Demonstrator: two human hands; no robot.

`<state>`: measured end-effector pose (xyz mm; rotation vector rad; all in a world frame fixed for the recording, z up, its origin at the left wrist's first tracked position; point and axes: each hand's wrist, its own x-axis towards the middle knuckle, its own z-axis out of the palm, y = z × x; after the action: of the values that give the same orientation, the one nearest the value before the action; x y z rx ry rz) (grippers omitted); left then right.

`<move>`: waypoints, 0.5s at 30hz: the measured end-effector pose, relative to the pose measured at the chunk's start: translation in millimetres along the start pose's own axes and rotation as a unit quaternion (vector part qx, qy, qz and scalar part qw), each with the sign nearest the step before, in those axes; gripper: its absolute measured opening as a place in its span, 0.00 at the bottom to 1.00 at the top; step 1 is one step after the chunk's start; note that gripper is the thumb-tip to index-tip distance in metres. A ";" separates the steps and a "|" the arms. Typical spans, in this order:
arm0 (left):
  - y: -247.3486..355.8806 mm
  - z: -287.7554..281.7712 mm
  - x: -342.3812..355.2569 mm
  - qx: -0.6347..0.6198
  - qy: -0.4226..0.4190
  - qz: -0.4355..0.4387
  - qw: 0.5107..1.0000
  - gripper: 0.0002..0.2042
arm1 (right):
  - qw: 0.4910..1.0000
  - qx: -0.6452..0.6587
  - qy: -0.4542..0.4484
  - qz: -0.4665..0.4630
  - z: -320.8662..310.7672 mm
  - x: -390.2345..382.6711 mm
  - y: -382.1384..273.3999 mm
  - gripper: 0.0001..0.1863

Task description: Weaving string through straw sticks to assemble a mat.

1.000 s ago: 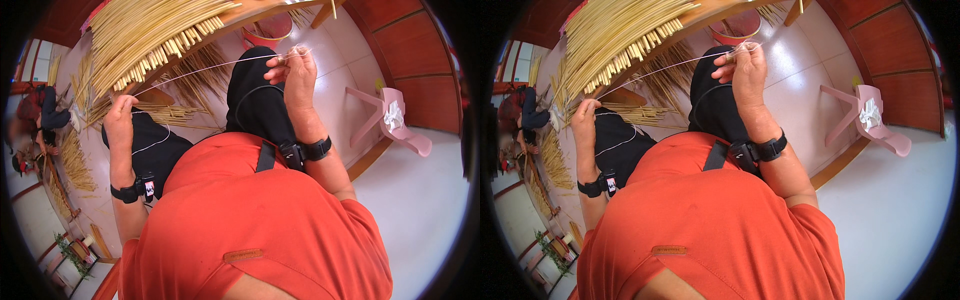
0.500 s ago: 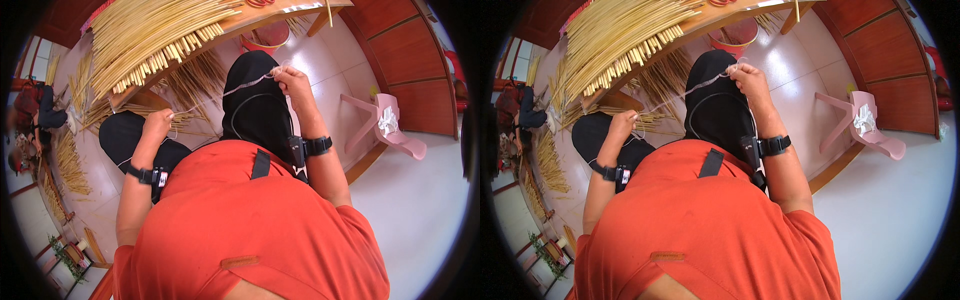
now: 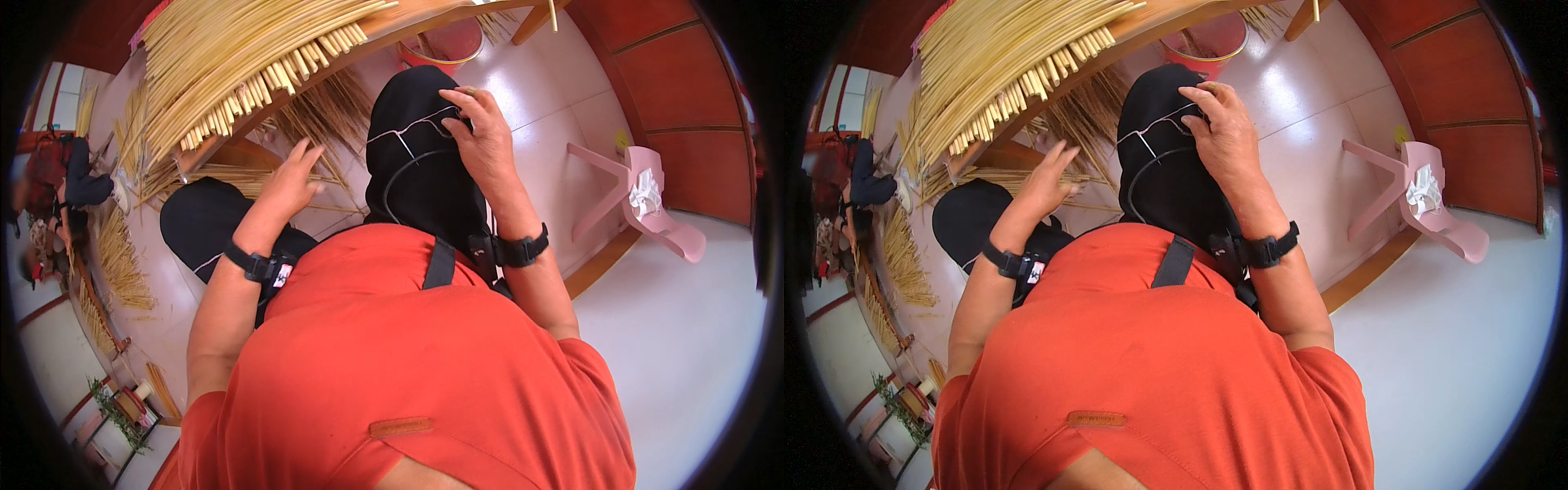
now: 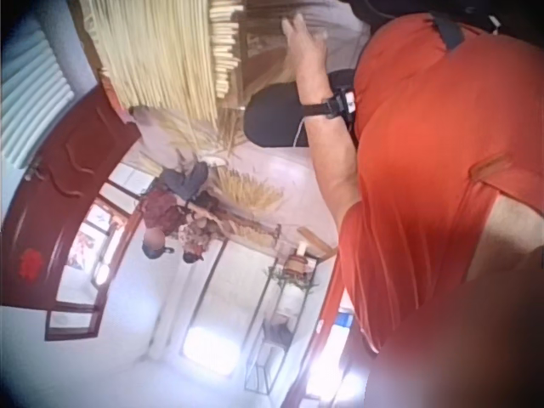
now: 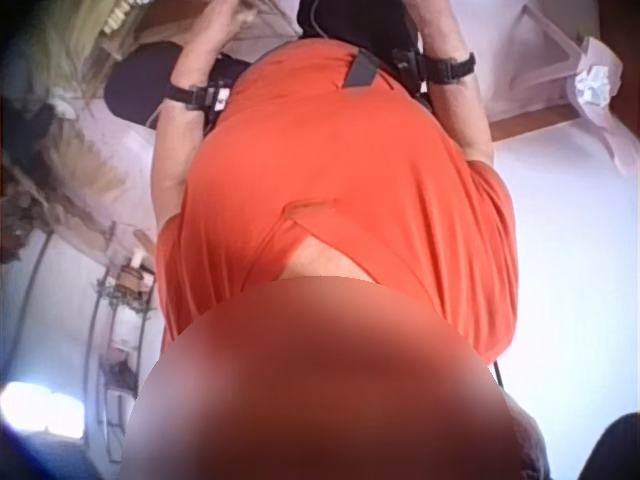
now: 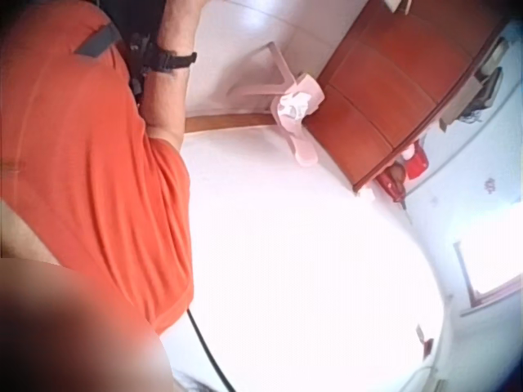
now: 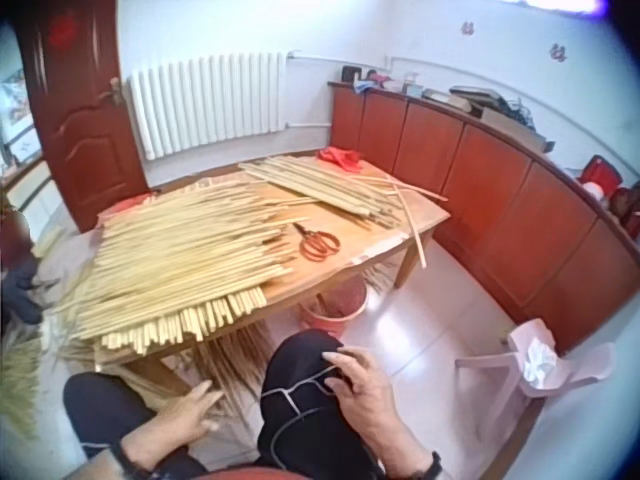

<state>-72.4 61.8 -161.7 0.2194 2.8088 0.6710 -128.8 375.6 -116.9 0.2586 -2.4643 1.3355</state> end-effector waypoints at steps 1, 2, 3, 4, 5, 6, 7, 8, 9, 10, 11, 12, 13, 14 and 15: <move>12.6 3.8 9.1 -0.069 0.040 0.054 0.995 0.23 | 0.998 -0.054 -0.004 -0.044 3.8 -1.1 -1.0 0.09; 23.9 5.8 23.0 -0.142 0.114 0.141 0.973 0.23 | 0.998 -0.051 -0.005 -0.047 6.5 0.2 -0.6 0.09; 35.3 9.7 30.3 -0.127 0.104 0.123 0.979 0.23 | 0.999 -0.037 -0.026 -0.005 7.7 0.4 -0.3 0.08; 46.4 14.1 40.0 -0.218 0.093 0.127 0.963 0.21 | 0.998 -0.026 -0.040 0.041 7.9 1.3 0.5 0.08; 55.3 16.4 48.7 -0.317 0.090 0.152 0.932 0.18 | 0.998 -0.024 -0.045 0.037 7.7 2.4 0.7 0.08; 62.8 17.4 56.4 -0.309 0.081 0.132 0.938 0.18 | 0.997 -0.036 -0.051 0.037 5.5 3.4 0.8 0.07; 70.2 17.9 62.8 -0.297 0.083 0.127 0.943 0.15 | 0.997 -0.048 -0.057 0.038 3.5 4.7 0.0 0.07; 76.0 16.3 65.0 -0.286 0.084 0.121 0.947 0.12 | 0.995 -0.060 -0.070 0.045 0.5 5.2 -1.8 0.06; 80.8 12.3 65.7 -0.275 0.107 0.156 0.943 0.03 | 0.995 -0.060 -0.064 0.041 -3.9 6.6 -4.2 0.06; 84.2 6.2 63.7 -0.275 0.106 0.155 0.943 0.03 | 0.995 -0.033 -0.076 0.061 -9.0 7.8 -7.4 0.05; 86.9 -2.4 61.3 -0.357 0.018 0.056 0.932 0.01 | 0.991 -0.016 -0.092 0.092 -15.8 10.1 -10.5 0.04; 89.6 -11.5 57.8 -0.430 -0.070 -0.045 0.899 0.01 | 0.993 -0.006 -0.087 0.085 -22.2 12.3 -14.2 0.04; 92.6 -20.4 52.4 -0.482 -0.077 -0.042 0.872 0.02 | 0.975 0.092 -0.129 0.154 -30.1 13.3 -18.5 0.03; 95.4 -29.9 47.1 -0.481 -0.079 -0.045 0.872 0.02 | 0.943 0.188 -0.169 0.216 -37.3 15.0 -22.8 0.02; 97.6 -39.8 40.3 -0.490 -0.104 -0.036 0.865 0.01 | 0.942 0.215 -0.167 0.196 -39.8 16.4 -27.6 0.03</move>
<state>-113.2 139.1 -90.4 -0.0158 1.9318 1.7909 -127.7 393.8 -69.2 0.0983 -2.5487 2.1654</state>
